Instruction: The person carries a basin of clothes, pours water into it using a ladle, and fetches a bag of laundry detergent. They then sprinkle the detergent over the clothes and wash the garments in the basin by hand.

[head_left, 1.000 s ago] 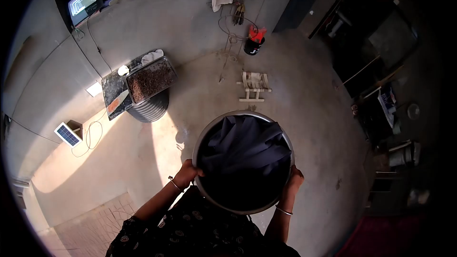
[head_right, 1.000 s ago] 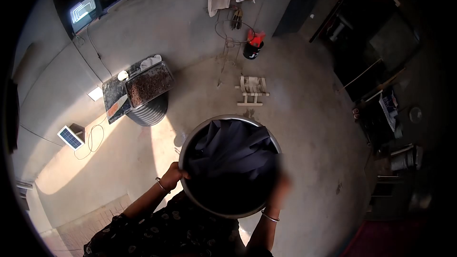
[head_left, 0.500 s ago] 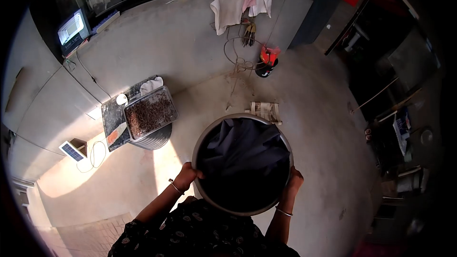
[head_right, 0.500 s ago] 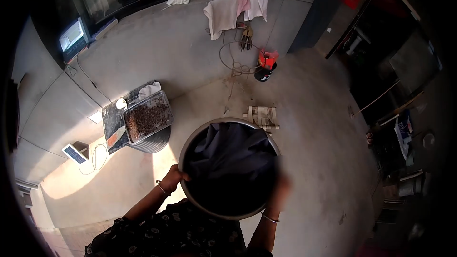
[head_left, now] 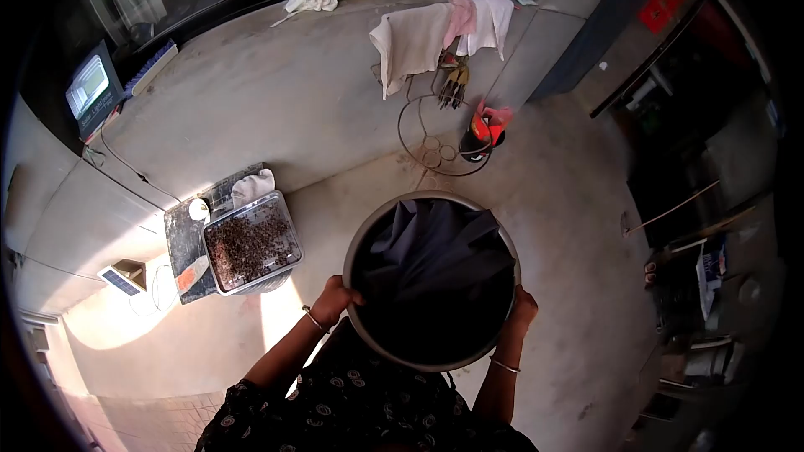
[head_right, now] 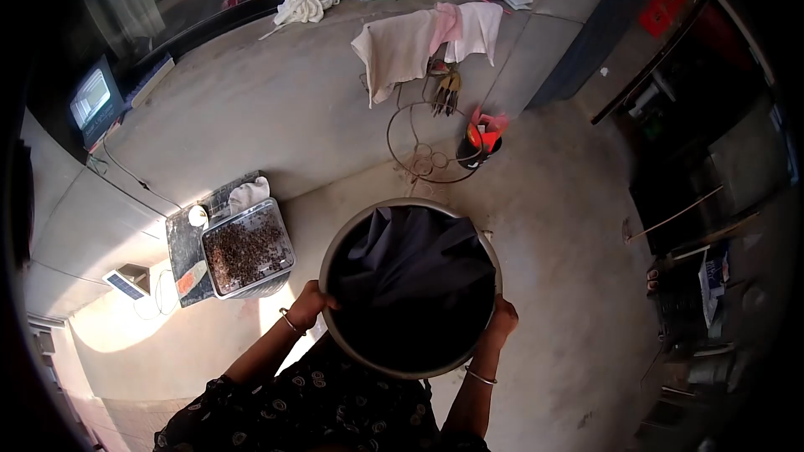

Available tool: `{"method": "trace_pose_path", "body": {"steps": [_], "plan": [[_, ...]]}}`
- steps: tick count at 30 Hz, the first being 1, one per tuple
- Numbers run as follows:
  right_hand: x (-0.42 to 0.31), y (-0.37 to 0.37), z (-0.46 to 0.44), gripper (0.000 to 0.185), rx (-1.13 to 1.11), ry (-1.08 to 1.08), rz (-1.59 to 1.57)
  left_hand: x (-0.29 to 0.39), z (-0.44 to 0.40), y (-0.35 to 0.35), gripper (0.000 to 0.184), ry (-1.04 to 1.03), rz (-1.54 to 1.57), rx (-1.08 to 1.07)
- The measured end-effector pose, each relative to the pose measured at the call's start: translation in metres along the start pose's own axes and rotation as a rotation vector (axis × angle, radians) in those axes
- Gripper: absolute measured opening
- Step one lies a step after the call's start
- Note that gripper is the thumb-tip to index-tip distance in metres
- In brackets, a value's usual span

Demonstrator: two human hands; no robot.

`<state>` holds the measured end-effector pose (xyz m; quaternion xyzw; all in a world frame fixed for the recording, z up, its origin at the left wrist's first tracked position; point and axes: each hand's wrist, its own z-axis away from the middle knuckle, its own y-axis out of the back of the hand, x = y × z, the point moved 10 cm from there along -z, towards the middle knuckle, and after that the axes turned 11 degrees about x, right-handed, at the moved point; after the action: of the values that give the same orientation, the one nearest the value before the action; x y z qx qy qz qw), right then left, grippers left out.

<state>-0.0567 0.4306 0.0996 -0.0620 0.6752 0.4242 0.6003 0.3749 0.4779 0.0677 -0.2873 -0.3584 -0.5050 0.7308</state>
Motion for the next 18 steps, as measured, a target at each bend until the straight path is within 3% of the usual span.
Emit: {"method": "trace_pose_path", "body": {"steps": [3,6,16,18], "plan": [[-0.063,-0.034,-0.008,0.030,-0.054,0.412,0.205,0.030,-0.042,-0.009,0.022,-0.023,-0.022,-0.051],[-0.041,-0.058,-0.035,0.028,0.025,-0.148,-0.220,0.054,-0.087,-0.025,0.021,0.006,-0.037,-0.084],[-0.074,-0.176,-0.145,0.019,-0.020,-0.283,-0.323,0.131,-0.200,-0.087,0.018,-0.135,-0.263,-0.138],[-0.081,-0.204,-0.172,0.019,-0.046,-0.304,-0.314,0.140,-0.223,-0.095,0.017,-0.045,-0.211,-0.076]]}}
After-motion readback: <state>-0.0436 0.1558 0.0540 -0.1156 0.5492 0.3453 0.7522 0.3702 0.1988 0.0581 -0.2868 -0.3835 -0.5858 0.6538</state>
